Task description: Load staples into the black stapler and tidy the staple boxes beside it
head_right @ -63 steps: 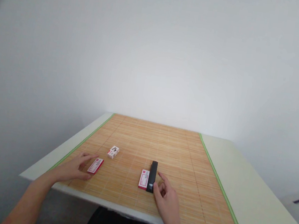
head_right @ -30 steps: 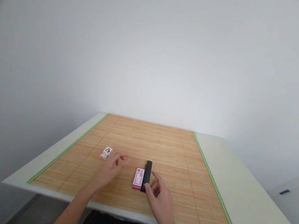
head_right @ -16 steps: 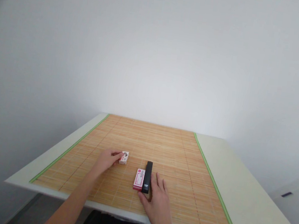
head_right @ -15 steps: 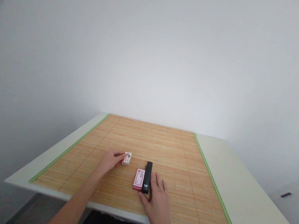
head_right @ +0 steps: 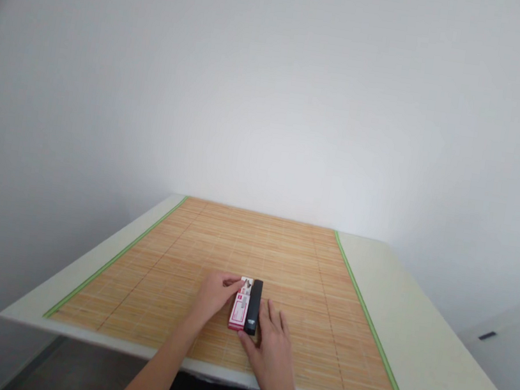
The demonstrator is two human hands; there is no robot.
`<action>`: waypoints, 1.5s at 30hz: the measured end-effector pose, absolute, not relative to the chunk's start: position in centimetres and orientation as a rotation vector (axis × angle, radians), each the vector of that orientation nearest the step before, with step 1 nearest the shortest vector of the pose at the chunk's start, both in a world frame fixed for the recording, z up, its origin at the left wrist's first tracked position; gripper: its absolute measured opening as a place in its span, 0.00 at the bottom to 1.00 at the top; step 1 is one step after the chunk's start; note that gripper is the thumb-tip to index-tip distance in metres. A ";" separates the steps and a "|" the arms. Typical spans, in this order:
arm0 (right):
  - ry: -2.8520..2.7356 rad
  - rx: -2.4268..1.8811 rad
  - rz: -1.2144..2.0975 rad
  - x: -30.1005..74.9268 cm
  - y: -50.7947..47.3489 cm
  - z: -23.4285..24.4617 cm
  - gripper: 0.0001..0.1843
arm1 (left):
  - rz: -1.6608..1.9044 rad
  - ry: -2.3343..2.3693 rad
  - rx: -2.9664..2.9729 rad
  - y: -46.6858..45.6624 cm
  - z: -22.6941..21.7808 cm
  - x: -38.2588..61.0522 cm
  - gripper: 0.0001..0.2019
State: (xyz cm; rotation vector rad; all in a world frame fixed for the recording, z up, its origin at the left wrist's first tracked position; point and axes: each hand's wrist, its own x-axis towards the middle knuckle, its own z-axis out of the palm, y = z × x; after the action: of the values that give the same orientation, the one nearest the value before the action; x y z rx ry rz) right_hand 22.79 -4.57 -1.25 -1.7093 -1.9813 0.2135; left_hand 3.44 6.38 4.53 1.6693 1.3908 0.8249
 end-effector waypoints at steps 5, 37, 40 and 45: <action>-1.970 -1.686 0.238 22.8 -4.6 -1.2 0.43 | 0.886 1.379 1.664 5.4 4.2 3.1 0.22; -1.784 -1.787 0.435 40.5 -8.6 0.5 0.36 | 0.949 0.911 1.257 -3.2 1.1 25.0 0.40; -1.744 -1.761 0.464 40.7 -8.8 0.7 0.37 | 0.950 0.901 1.240 -3.1 1.0 25.4 0.40; -1.656 -1.754 0.459 40.0 -8.9 1.2 0.35 | 0.930 0.880 1.239 -3.1 1.8 24.4 0.39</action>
State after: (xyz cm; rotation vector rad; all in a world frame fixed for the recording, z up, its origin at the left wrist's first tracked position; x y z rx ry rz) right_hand 40.00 -8.88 1.24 -1.7543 -1.6564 0.4594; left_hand 24.40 -3.10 1.79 1.2385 0.8796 0.9301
